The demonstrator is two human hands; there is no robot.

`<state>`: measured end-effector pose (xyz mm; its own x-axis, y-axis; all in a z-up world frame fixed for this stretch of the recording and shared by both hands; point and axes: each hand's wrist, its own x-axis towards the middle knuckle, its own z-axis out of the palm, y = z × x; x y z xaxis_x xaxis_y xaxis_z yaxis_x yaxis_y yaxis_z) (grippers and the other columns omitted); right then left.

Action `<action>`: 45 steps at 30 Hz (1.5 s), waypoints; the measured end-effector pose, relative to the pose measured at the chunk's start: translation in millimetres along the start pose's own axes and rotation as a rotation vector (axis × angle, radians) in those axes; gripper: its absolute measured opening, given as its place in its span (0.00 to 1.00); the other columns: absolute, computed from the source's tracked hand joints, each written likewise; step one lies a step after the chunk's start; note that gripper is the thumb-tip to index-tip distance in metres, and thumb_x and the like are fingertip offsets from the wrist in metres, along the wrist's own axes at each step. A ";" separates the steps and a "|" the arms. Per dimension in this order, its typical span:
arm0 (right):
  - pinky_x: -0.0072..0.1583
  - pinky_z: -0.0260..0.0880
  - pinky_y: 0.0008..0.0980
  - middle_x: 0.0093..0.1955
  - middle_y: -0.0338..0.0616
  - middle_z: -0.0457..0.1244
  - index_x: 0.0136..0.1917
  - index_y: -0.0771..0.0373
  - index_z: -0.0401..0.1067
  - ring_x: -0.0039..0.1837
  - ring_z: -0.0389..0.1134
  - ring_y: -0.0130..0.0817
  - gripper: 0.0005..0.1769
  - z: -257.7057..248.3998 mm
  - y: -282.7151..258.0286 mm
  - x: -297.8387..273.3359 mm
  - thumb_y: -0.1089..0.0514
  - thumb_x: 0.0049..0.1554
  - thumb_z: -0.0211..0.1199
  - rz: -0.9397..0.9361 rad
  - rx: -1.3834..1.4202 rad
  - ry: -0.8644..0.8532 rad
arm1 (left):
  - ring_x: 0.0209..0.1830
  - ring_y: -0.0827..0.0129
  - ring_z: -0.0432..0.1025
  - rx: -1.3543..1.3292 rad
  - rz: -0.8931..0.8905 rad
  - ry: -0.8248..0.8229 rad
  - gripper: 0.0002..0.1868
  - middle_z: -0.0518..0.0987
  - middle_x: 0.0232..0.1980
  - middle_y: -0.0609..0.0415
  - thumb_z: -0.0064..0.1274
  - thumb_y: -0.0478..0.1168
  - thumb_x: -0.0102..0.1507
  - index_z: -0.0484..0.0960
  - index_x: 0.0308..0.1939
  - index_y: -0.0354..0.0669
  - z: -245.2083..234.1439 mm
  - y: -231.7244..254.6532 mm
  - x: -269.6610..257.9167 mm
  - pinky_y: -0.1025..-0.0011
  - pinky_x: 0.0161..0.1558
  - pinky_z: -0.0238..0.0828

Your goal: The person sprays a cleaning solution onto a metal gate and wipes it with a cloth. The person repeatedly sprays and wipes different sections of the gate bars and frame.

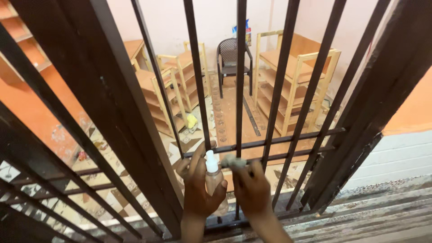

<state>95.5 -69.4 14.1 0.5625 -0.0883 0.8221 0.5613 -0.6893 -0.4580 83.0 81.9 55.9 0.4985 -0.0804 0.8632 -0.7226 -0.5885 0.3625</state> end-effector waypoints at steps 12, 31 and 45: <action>0.40 0.70 0.24 0.48 0.44 0.64 0.50 0.61 0.79 0.46 0.68 0.30 0.11 -62.4 11.7 20.2 0.71 0.54 0.70 0.042 -0.023 0.371 | 0.57 0.59 0.67 0.140 -0.042 0.114 0.22 0.76 0.66 0.43 0.52 0.51 0.60 0.78 0.48 0.37 14.8 9.5 1.4 0.61 0.64 0.48; 0.42 0.70 0.32 0.53 0.47 0.63 0.50 0.67 0.74 0.46 0.69 0.38 0.13 -88.9 46.4 19.3 0.75 0.51 0.62 0.195 -0.127 0.363 | 0.56 0.61 0.69 0.207 -0.001 0.139 0.14 0.77 0.66 0.50 0.58 0.45 0.54 0.76 0.38 0.43 17.4 12.7 3.9 0.64 0.61 0.47; 0.43 0.67 0.36 0.40 0.45 0.60 0.39 0.66 0.66 0.40 0.66 0.35 0.07 -82.1 66.4 54.2 0.67 0.54 0.64 0.080 -0.047 0.207 | 0.57 0.59 0.66 0.239 -0.016 0.159 0.17 0.77 0.66 0.51 0.58 0.47 0.56 0.79 0.44 0.42 24.1 6.9 -0.8 0.64 0.63 0.47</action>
<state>113.4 -179.0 56.0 0.4649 -0.2861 0.8378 0.4883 -0.7065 -0.5123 89.2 58.5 49.3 0.4141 0.0469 0.9090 -0.5725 -0.7630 0.3002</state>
